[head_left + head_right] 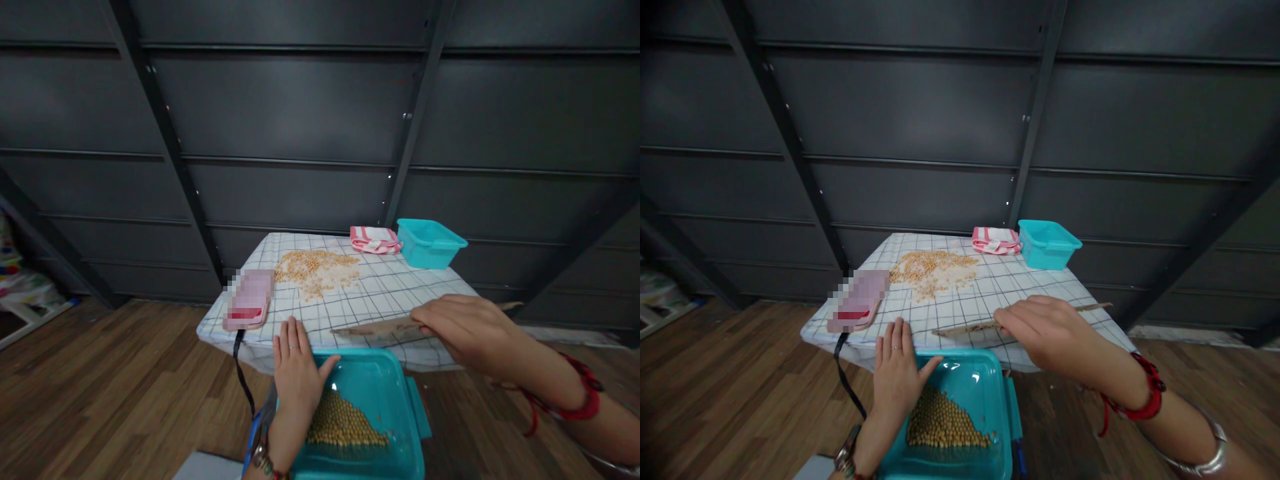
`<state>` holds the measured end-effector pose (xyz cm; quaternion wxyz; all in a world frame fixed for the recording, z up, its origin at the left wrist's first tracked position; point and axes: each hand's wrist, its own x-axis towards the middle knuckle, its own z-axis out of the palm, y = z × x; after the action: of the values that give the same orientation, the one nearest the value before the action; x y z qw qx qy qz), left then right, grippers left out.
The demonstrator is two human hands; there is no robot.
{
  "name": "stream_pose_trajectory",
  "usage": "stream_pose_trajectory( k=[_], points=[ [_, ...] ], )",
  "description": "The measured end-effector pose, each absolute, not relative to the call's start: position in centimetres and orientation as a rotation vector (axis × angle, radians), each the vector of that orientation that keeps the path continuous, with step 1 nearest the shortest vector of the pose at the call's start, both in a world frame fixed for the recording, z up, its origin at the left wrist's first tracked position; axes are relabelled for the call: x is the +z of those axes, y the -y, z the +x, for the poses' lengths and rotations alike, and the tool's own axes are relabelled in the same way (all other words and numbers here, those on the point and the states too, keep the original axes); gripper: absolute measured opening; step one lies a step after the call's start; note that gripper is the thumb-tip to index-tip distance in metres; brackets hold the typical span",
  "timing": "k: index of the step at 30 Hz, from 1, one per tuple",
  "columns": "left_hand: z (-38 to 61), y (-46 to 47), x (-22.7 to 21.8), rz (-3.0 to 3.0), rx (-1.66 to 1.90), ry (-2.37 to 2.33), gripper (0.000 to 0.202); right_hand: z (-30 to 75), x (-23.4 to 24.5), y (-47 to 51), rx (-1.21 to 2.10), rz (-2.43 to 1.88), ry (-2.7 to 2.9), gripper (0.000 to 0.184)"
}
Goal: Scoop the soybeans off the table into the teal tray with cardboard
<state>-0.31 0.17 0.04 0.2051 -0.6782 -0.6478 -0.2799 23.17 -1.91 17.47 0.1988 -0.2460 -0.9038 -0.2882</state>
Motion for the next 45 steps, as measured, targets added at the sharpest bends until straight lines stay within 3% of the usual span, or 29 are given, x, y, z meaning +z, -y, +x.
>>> stream_pose_trajectory(
  k=[7,45],
  points=[
    [-0.2,-0.2,-0.1,-1.888,-0.789,1.793,0.095,21.9,16.4,-2.9,-1.065,-0.676,2.392,0.02],
    [0.2,-0.7,-0.9,-1.83,-0.847,1.704,0.092,21.2,10.3,-14.5,-1.084,-0.672,2.136,0.029]
  ],
)
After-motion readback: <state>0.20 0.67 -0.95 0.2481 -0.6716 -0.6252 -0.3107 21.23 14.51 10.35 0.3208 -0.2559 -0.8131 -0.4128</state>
